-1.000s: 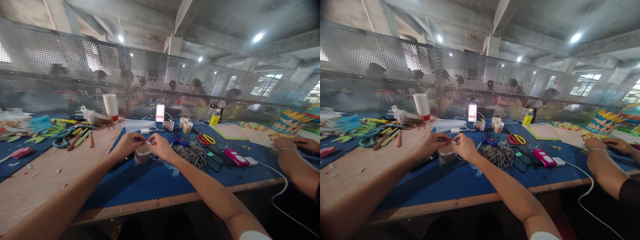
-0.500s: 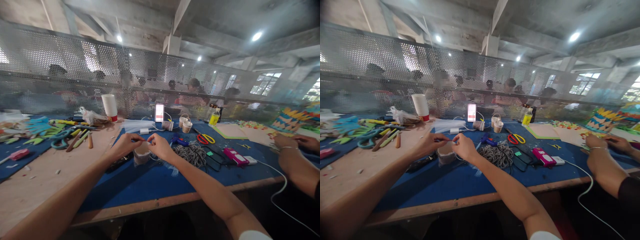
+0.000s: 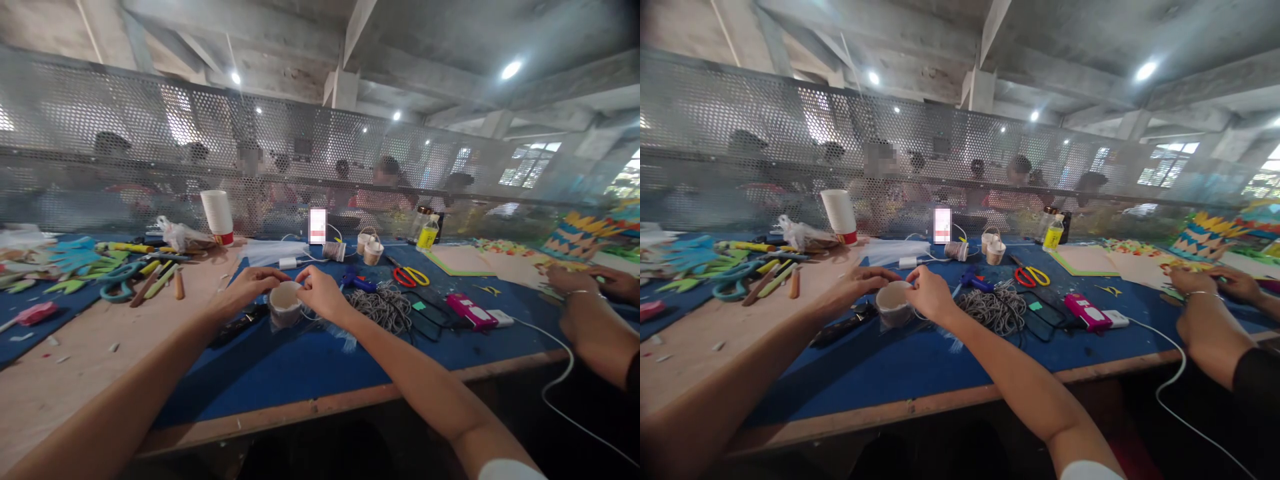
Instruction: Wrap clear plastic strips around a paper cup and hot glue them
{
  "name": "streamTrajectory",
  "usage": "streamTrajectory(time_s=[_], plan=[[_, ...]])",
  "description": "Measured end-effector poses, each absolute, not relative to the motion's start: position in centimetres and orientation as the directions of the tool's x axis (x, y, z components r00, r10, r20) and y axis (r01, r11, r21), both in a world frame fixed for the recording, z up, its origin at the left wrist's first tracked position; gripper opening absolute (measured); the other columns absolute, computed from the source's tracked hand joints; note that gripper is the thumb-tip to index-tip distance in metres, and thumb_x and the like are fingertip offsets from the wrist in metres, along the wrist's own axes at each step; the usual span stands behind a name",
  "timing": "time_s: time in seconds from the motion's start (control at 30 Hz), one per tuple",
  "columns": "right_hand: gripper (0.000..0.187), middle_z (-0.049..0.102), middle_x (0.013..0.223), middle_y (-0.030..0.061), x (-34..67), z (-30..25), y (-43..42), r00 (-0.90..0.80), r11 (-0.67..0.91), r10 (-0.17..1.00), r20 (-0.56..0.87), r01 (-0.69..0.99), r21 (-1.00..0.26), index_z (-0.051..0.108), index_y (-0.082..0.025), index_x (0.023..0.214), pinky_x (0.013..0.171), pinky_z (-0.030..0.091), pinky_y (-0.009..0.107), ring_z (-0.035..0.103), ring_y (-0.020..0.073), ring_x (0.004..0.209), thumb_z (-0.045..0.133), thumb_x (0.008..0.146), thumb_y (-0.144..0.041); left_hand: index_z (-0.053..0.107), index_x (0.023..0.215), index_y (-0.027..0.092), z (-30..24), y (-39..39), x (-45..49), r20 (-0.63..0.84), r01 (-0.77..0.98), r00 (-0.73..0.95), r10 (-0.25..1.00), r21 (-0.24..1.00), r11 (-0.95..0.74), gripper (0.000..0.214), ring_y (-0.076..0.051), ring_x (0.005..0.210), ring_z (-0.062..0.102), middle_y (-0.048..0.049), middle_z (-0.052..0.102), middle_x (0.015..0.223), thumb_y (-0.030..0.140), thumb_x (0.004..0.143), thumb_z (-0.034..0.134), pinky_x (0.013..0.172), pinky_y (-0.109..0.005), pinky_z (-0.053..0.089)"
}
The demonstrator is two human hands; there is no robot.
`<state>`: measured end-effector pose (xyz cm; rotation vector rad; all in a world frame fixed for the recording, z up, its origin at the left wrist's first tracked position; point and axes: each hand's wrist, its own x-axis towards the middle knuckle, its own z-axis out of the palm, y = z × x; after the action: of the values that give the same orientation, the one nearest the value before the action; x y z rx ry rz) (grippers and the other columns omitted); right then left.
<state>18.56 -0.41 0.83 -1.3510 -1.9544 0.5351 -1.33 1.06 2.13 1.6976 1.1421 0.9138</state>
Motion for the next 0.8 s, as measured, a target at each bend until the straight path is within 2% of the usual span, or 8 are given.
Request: streamTrajectory(time_s=[0.13, 0.4, 0.57, 0.8], plan=[[0.019, 0.058, 0.062, -0.0054, 18.7, 0.5, -0.1, -0.207, 0.378, 0.924, 0.323, 0.627, -0.681, 0.061, -0.021, 0.093, 0.059, 0.034, 0.025, 0.054, 0.0138, 0.062, 0.062, 0.075, -0.015, 0.078, 0.1, 0.019, 2.1, 1.0, -1.4, 0.076, 0.275, 0.38, 0.922, 0.942, -0.191, 0.038, -0.023, 0.081, 0.069, -0.0056, 0.078, 0.09, 0.027, 0.064, 0.071, 0.074, -0.032, 0.051], [0.015, 0.054, 0.059, -0.006, 18.7, 0.6, -0.4, -0.213, 0.357, 0.934, 0.288, 0.602, -0.714, 0.062, -0.02, 0.095, 0.057, 0.033, 0.025, 0.051, 0.0127, 0.058, 0.063, 0.081, -0.017, 0.076, 0.098, 0.016, 0.5, 1.4, -0.7, 0.131, 0.257, 0.322, 0.938, 0.941, -0.22, 0.036, -0.019, 0.076, 0.066, -0.005, 0.076, 0.087, 0.028, 0.064, 0.075, 0.071, -0.029, 0.047], [0.015, 0.053, 0.059, -0.0064, 19.0, 0.1, 0.2, -0.269, 0.349, 0.932, 0.244, 0.474, -0.808, 0.061, -0.019, 0.097, 0.055, 0.034, 0.024, 0.05, 0.0117, 0.056, 0.068, 0.086, -0.028, 0.076, 0.095, 0.015, 0.3, 1.0, -0.2, 0.157, 0.29, 0.29, 0.944, 0.926, -0.243, 0.034, -0.018, 0.075, 0.063, -0.0042, 0.074, 0.085, 0.031, 0.065, 0.076, 0.068, -0.027, 0.044], [0.012, 0.058, 0.064, -0.0042, 19.2, -1.0, 1.1, -0.287, 0.328, 0.927, 0.24, 0.315, -0.891, 0.059, -0.019, 0.094, 0.059, 0.039, 0.023, 0.054, 0.0113, 0.058, 0.057, 0.096, -0.03, 0.076, 0.094, 0.017, 0.7, 0.3, 0.3, 0.103, 0.263, 0.264, 0.959, 0.949, -0.174, 0.034, -0.019, 0.072, 0.062, -0.0028, 0.073, 0.08, 0.039, 0.068, 0.074, 0.065, -0.027, 0.045]])
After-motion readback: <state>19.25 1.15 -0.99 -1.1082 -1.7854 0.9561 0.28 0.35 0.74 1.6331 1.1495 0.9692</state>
